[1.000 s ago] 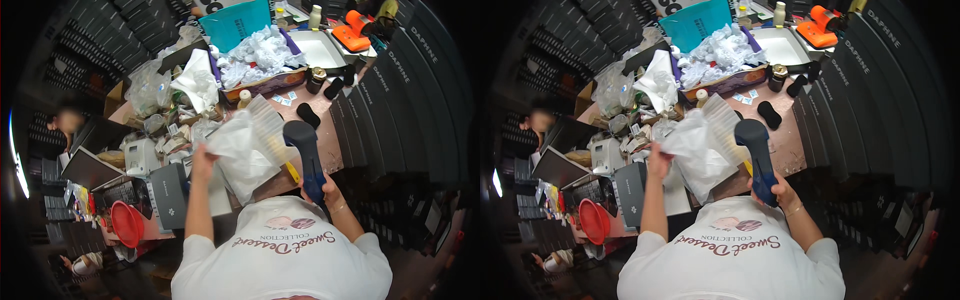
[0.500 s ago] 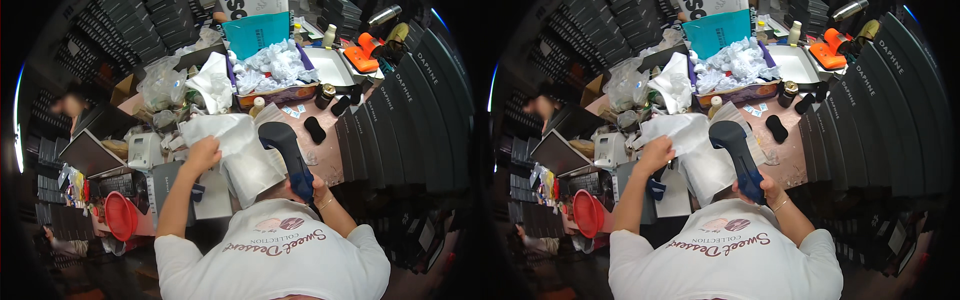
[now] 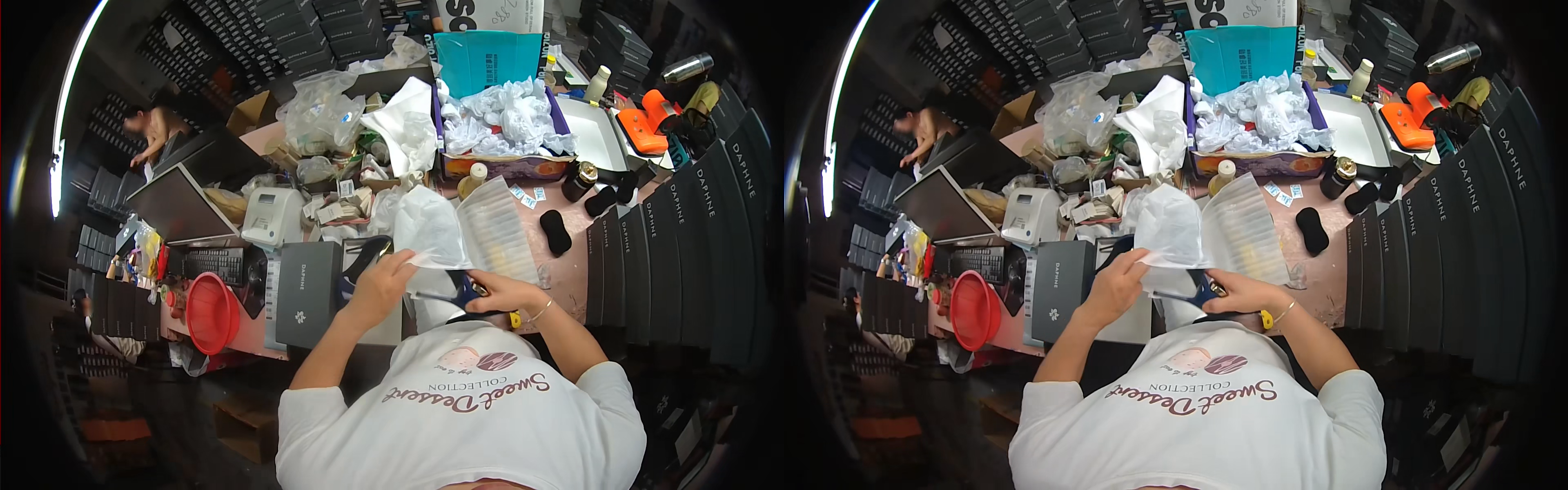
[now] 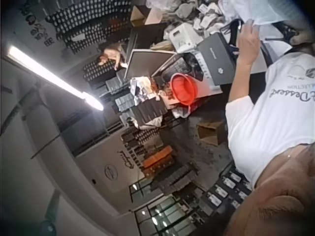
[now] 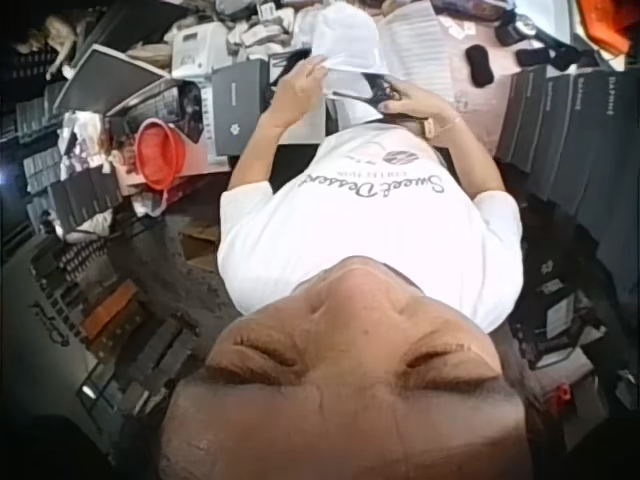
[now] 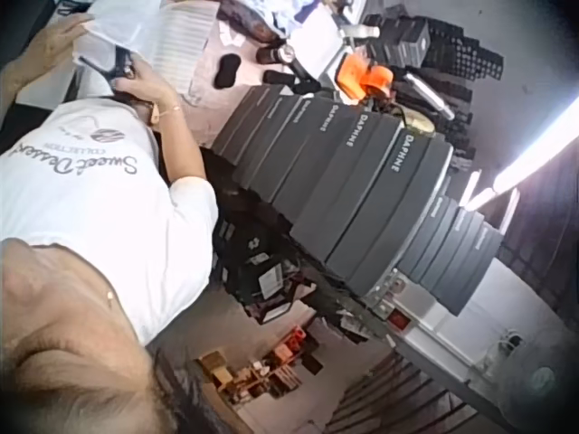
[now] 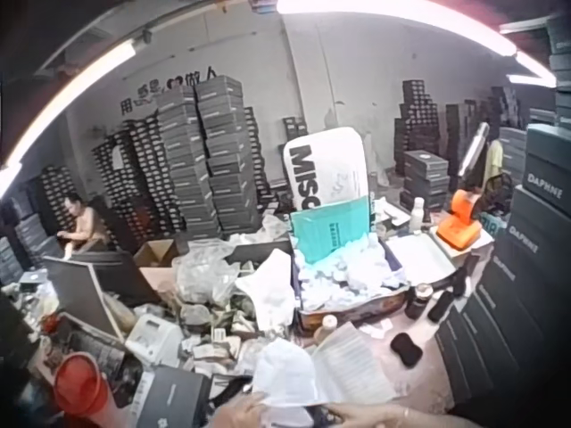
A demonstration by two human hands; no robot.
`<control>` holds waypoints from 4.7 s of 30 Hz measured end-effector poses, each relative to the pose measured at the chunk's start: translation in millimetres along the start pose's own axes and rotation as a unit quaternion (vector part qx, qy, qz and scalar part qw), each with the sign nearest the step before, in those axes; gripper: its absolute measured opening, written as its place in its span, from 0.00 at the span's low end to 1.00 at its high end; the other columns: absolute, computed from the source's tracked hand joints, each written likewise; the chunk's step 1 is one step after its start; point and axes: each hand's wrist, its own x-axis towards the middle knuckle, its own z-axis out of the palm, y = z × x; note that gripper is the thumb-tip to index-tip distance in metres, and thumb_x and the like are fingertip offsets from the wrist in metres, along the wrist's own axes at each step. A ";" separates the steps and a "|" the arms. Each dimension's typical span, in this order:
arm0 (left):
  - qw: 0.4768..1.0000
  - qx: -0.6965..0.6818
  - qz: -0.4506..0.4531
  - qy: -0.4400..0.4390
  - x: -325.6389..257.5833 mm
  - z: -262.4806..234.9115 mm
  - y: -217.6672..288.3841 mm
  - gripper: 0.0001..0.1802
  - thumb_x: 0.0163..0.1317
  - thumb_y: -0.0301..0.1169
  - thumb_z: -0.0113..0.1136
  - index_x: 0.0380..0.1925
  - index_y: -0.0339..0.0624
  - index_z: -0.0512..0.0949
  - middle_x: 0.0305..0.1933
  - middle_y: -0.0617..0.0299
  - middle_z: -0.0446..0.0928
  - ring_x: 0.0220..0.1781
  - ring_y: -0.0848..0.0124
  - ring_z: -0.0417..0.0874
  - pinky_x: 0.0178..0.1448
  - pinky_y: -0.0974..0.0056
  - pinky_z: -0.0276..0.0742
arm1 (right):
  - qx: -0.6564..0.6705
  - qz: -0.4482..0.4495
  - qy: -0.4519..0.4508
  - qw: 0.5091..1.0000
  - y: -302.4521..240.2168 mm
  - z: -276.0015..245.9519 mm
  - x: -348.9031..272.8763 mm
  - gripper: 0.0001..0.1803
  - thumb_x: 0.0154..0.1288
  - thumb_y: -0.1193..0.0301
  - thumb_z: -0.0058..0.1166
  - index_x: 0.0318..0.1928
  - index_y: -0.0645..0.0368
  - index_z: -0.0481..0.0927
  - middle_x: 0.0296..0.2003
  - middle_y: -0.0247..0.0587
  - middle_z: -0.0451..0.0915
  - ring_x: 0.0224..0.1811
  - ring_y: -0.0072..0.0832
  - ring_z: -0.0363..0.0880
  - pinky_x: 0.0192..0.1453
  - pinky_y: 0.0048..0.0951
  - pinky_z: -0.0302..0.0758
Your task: Packing shoes into boxes, including wrapping them in protective materials.
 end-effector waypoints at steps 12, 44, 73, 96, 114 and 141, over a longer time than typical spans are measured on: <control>0.385 -0.652 -0.486 0.437 -38.5 132.0 -8.3 0.22 0.60 0.18 0.52 0.55 0.43 0.66 0.43 0.58 0.76 0.45 0.68 0.78 0.44 0.69 0.75 | 0.157 0.057 -0.037 0.985 17.9 21.5 -21.9 0.48 0.56 0.68 0.61 0.72 0.62 0.47 0.59 0.42 0.67 0.55 0.23 0.68 0.59 0.24 0.66; 0.932 -0.321 0.159 0.056 4.8 47.9 122.3 0.19 0.44 0.14 0.61 0.40 0.36 0.79 0.37 0.55 0.81 0.31 0.62 0.83 0.32 0.66 0.80 | 0.313 -0.110 0.150 0.931 -22.9 57.4 22.6 0.21 0.65 0.71 0.52 0.57 0.62 0.68 0.53 0.41 0.71 0.55 0.27 0.70 0.59 0.27 0.68; 0.832 -0.454 -0.228 0.225 4.7 -15.5 6.1 0.12 0.65 0.30 0.57 0.46 0.36 0.77 0.40 0.63 0.79 0.41 0.79 0.76 0.46 0.74 0.71 | -0.058 -0.280 0.185 0.940 -83.4 15.7 90.5 0.13 0.62 0.74 0.55 0.47 0.61 0.76 0.35 0.44 0.79 0.35 0.34 0.76 0.44 0.30 0.72; 0.805 -0.549 -0.225 -0.002 -3.0 87.8 57.6 0.34 0.54 0.36 0.61 0.62 0.39 0.64 0.64 0.48 0.65 0.66 0.55 0.67 0.65 0.53 0.67 | 0.511 -0.119 0.081 0.848 10.5 49.0 -23.6 0.39 0.67 0.44 0.44 0.66 0.60 0.58 0.62 0.45 0.65 0.64 0.33 0.67 0.61 0.45 0.72; 0.860 -0.238 -0.412 0.184 -62.6 169.3 -112.0 0.11 0.62 0.31 0.54 0.39 0.34 0.77 0.31 0.54 0.77 0.33 0.66 0.77 0.37 0.63 0.72 | 0.417 -0.162 0.284 0.848 58.6 -10.0 -23.3 0.26 0.66 0.67 0.53 0.62 0.61 0.64 0.55 0.39 0.73 0.53 0.30 0.74 0.54 0.33 0.76; 0.867 -0.130 -0.408 -0.253 39.7 87.3 -191.2 0.18 0.53 0.41 0.58 0.22 0.33 0.79 0.27 0.41 0.78 0.32 0.50 0.81 0.41 0.52 0.75 | -0.356 0.064 0.103 0.927 124.1 33.8 114.1 0.24 0.60 0.60 0.52 0.43 0.72 0.72 0.37 0.64 0.77 0.40 0.55 0.78 0.43 0.48 0.74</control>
